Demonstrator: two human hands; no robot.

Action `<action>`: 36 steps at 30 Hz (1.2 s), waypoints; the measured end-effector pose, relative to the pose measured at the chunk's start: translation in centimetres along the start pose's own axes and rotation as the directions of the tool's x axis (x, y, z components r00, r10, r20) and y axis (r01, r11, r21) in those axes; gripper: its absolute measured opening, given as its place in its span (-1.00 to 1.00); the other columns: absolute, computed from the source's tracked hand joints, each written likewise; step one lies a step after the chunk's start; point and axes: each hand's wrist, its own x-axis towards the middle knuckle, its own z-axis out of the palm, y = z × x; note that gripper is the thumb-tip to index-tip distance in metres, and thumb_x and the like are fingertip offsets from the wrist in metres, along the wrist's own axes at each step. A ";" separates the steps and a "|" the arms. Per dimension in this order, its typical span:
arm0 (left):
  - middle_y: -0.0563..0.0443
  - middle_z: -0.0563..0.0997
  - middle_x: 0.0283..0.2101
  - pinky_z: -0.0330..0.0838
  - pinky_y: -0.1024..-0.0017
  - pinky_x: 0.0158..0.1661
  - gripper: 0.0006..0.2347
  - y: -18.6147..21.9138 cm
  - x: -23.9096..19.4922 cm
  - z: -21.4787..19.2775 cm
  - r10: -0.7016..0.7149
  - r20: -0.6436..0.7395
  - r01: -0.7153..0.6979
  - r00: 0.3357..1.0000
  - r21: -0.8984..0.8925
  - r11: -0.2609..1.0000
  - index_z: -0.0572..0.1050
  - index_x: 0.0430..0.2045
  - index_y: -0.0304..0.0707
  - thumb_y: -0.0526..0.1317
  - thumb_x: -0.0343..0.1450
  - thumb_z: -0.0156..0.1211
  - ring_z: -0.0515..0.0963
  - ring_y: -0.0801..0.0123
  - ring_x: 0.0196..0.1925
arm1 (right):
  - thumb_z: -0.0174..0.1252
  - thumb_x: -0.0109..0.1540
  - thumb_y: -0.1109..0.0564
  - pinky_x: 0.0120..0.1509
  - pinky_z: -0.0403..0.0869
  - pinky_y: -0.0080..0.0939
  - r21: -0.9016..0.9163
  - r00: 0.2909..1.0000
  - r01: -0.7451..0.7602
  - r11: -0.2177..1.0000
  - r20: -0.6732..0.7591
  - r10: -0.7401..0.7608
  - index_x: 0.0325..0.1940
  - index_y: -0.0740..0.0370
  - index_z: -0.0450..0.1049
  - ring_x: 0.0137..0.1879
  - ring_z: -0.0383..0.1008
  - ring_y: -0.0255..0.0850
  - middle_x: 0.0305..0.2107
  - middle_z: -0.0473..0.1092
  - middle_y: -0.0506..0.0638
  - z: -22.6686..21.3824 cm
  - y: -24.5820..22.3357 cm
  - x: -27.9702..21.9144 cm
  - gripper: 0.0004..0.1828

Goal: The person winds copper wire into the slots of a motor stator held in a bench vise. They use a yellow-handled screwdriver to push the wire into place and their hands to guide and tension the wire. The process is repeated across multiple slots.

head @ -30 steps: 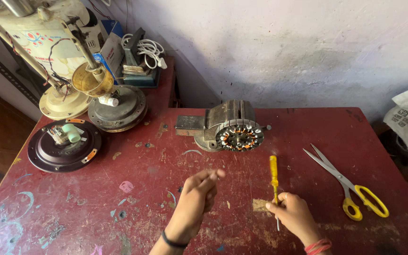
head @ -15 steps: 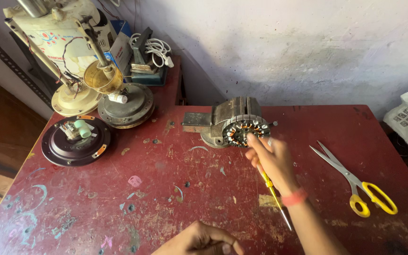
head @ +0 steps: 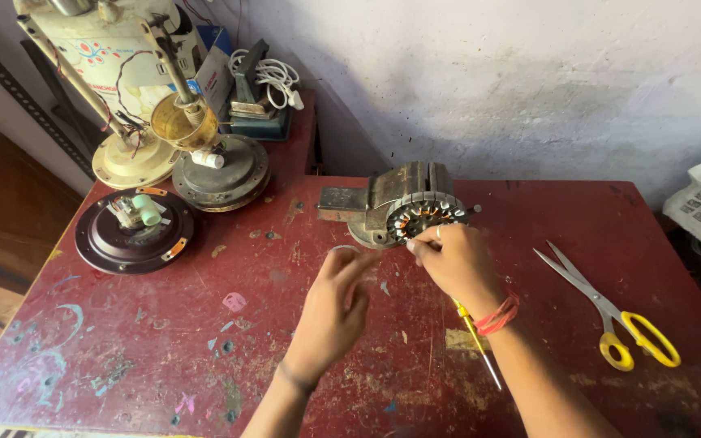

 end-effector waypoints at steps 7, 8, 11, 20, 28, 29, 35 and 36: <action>-0.15 0.48 -0.06 0.48 0.18 -0.05 -0.65 -3.4 7.5 6.6 0.263 -0.029 -0.255 0.964 0.152 0.955 0.59 0.04 -0.08 -0.33 0.34 0.28 0.54 0.06 -0.08 | 0.29 0.14 0.09 -0.39 0.46 -0.22 -0.007 0.995 0.072 0.997 0.069 -0.071 -0.37 0.24 0.68 -0.52 0.58 -0.28 -0.63 0.57 0.02 -1.5 -0.7 -1.8 -0.83; -0.11 0.48 -0.10 0.48 0.19 -0.07 -0.69 -3.7 7.8 6.8 0.260 -0.038 -0.251 0.965 0.155 0.956 0.61 0.01 -0.06 -0.30 0.36 0.32 0.54 0.08 -0.10 | 0.29 0.14 0.09 -0.41 0.44 -0.22 0.019 0.994 0.042 0.999 0.097 -0.043 -0.38 0.25 0.68 -0.54 0.55 -0.28 -0.64 0.57 0.02 -1.8 -0.7 -1.9 -0.82; -0.09 0.45 -0.15 0.47 0.20 -0.13 -0.64 -4.2 8.4 7.1 0.262 -0.051 -0.253 0.964 0.132 0.958 0.60 0.04 -0.07 -0.24 0.33 0.38 0.52 0.10 -0.15 | 0.28 0.15 0.09 -0.46 0.40 -0.23 0.069 0.987 -0.024 0.997 0.160 0.013 -0.39 0.28 0.68 -0.57 0.50 -0.30 -0.67 0.57 0.00 -2.8 -0.4 -2.0 -0.80; 0.05 0.49 -0.29 0.49 0.31 -0.25 -0.84 -5.1 9.4 7.6 0.252 -0.074 -0.248 0.965 0.061 0.967 0.70 -0.20 -0.07 -0.22 0.37 0.37 0.56 0.27 -0.28 | 0.29 0.14 0.07 -0.43 0.41 -0.27 0.110 0.972 -0.028 0.994 0.235 0.002 -0.38 0.29 0.69 -0.55 0.51 -0.35 -0.66 0.58 -0.02 -2.3 -0.8 -1.5 -0.79; -0.04 0.63 -0.40 0.46 0.43 -0.39 -0.85 -5.5 9.6 9.9 -0.180 -0.169 0.146 0.969 -0.195 0.970 0.70 -0.29 -0.31 -0.22 0.39 0.34 0.56 0.42 -0.44 | 0.32 0.15 0.12 -0.17 0.54 -0.36 0.352 0.994 0.043 0.935 0.081 -0.076 -0.19 0.30 0.68 -0.28 0.60 -0.40 -0.39 0.64 -0.06 -4.0 2.4 2.4 -0.78; -0.06 0.64 -0.40 0.48 0.43 -0.38 -0.83 -5.5 9.7 10.1 -0.207 -0.182 0.171 0.961 -0.196 0.966 0.70 -0.31 -0.34 -0.21 0.39 0.33 0.58 0.43 -0.44 | 0.32 0.16 0.13 -0.16 0.52 -0.36 0.327 0.995 0.082 0.941 0.032 -0.098 -0.19 0.30 0.68 -0.28 0.59 -0.39 -0.38 0.64 -0.05 -4.1 2.8 3.3 -0.78; -0.13 0.65 -0.56 0.46 0.37 -0.45 -0.74 -4.6 10.2 10.4 -0.357 -0.198 0.318 0.913 -0.204 0.926 0.69 -0.38 -0.40 -0.10 0.38 0.32 0.59 0.37 -0.58 | 0.37 0.15 0.15 -0.18 0.45 -0.34 0.325 0.994 0.089 0.941 -0.087 -0.064 -0.21 0.35 0.67 -0.30 0.48 -0.41 -0.42 0.61 -0.03 -2.9 4.6 7.7 -0.78; -0.13 0.64 -0.60 0.44 0.35 -0.48 -0.74 -4.4 10.3 10.3 -0.375 -0.189 0.338 0.908 -0.200 0.920 0.69 -0.38 -0.40 -0.09 0.39 0.30 0.58 0.36 -0.61 | 0.37 0.14 0.14 -0.19 0.44 -0.34 0.333 0.995 0.080 0.940 -0.086 -0.054 -0.22 0.35 0.67 -0.31 0.47 -0.42 -0.43 0.60 -0.03 -2.6 4.8 8.2 -0.78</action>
